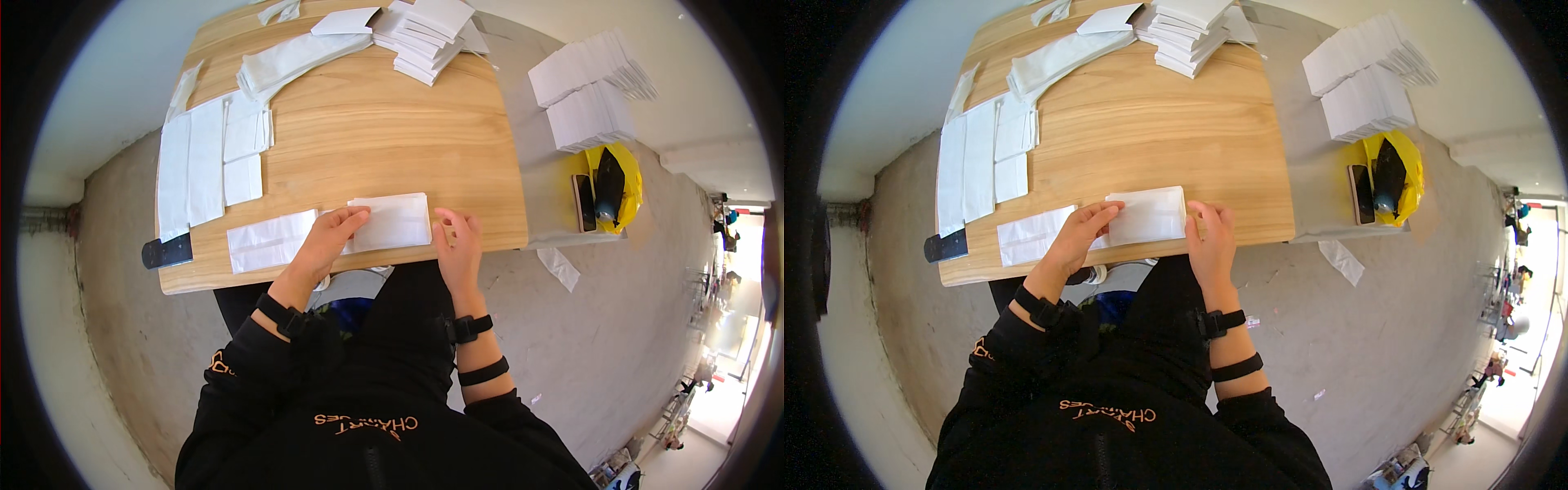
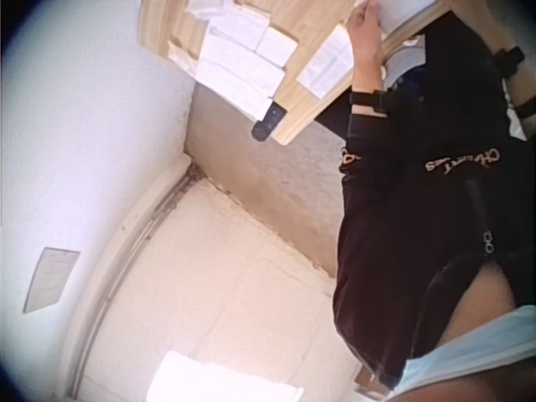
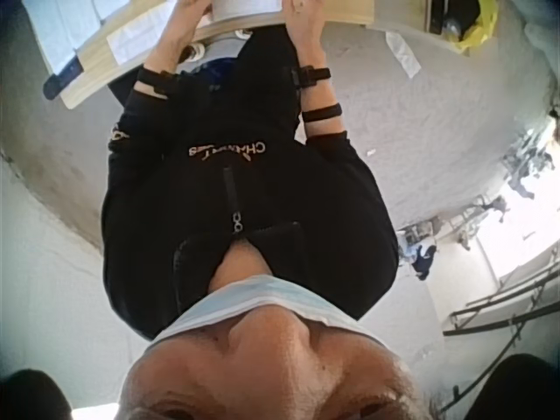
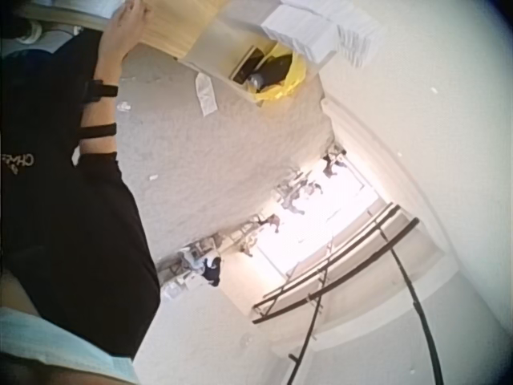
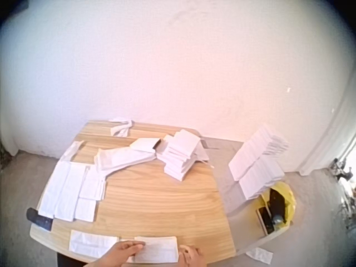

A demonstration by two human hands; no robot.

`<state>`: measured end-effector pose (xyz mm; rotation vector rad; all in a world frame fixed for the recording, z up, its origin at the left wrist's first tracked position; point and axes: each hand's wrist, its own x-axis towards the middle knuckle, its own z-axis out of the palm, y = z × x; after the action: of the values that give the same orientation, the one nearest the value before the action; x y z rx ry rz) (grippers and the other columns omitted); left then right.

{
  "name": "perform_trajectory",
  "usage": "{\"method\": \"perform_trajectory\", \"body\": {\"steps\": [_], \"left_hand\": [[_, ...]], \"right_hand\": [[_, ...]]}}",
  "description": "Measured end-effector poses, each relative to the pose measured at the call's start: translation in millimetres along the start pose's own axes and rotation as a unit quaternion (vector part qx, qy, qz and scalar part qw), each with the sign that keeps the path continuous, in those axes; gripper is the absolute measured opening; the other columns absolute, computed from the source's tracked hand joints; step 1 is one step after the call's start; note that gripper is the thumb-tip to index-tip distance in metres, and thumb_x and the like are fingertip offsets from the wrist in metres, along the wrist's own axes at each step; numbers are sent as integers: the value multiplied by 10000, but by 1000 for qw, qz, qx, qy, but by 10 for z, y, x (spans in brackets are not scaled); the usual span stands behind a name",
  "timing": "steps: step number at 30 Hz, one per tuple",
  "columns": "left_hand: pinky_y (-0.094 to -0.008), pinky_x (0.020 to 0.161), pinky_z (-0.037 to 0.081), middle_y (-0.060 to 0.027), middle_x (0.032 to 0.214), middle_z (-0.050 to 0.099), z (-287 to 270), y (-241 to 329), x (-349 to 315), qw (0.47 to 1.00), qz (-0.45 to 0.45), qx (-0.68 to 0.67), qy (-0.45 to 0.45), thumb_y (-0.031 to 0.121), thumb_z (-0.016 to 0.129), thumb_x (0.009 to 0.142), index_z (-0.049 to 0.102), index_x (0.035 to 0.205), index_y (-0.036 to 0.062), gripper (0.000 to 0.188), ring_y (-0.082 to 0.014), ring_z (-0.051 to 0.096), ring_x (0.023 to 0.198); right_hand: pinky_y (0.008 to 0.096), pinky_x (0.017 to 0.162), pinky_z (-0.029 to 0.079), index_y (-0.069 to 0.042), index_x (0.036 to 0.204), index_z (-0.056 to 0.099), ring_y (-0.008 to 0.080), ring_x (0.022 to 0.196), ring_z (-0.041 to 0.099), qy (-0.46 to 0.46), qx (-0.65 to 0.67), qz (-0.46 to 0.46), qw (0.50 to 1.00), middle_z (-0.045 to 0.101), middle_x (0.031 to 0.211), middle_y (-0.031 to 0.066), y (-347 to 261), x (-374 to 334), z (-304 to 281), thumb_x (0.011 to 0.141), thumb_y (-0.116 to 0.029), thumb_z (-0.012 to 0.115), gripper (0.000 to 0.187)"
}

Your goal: Folding white paper strips and stacking them on a wooden table.

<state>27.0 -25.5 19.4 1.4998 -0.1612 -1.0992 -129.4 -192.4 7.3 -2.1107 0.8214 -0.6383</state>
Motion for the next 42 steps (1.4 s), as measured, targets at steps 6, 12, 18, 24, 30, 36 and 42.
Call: {"method": "perform_trajectory", "body": {"steps": [6,12,18,24,30,36,42], "left_hand": [[-244,858,419,2,1046,633,-9,-70,-17,999,-40,-14,2,278,601,944,653,1173,37,337,-94,509,893],[-252,921,416,-29,1113,640,4,-139,-39,999,-42,-9,17,257,592,951,645,1181,28,329,-111,543,997],[-272,918,427,-38,1112,638,6,-158,-30,999,-40,0,18,238,586,955,637,1187,18,324,-114,542,995],[-263,893,443,-31,1067,633,-85,-194,-35,999,-24,-8,25,232,589,954,624,1206,20,332,-116,545,956],[-310,810,473,-97,1122,594,-139,-264,-139,974,113,180,72,199,653,879,591,1225,0,403,-195,587,952],[-472,1096,303,-199,1468,338,207,-141,-245,712,370,595,43,330,718,795,365,1423,22,783,-359,324,1363],[-473,1145,215,-173,1545,226,195,-423,-96,698,324,637,32,539,689,748,285,1453,-15,984,-309,198,1441]], "right_hand": [[384,810,466,-109,1093,643,313,950,562,-33,-13,-56,998,559,1012,142,78,88,111,797,-115,692,300],[389,809,467,-113,1111,634,327,965,565,-48,-29,-28,998,549,1043,149,90,121,136,782,-129,705,338],[393,808,470,-103,1074,655,323,950,570,-54,-41,-86,994,543,1045,148,46,115,144,764,-112,711,315],[399,826,463,-91,1085,658,323,968,555,-64,-52,-74,994,537,1055,146,126,109,178,759,-116,717,332],[395,840,457,-94,1103,655,323,993,537,-77,-48,-64,994,527,1061,147,124,111,187,760,-115,717,349],[397,840,458,-94,1113,651,318,988,541,-72,-50,-71,994,525,1058,147,172,114,169,764,-121,716,356],[384,832,463,-72,1116,635,315,965,553,-67,-20,-80,994,527,1056,153,299,124,171,788,-69,678,330]]}}
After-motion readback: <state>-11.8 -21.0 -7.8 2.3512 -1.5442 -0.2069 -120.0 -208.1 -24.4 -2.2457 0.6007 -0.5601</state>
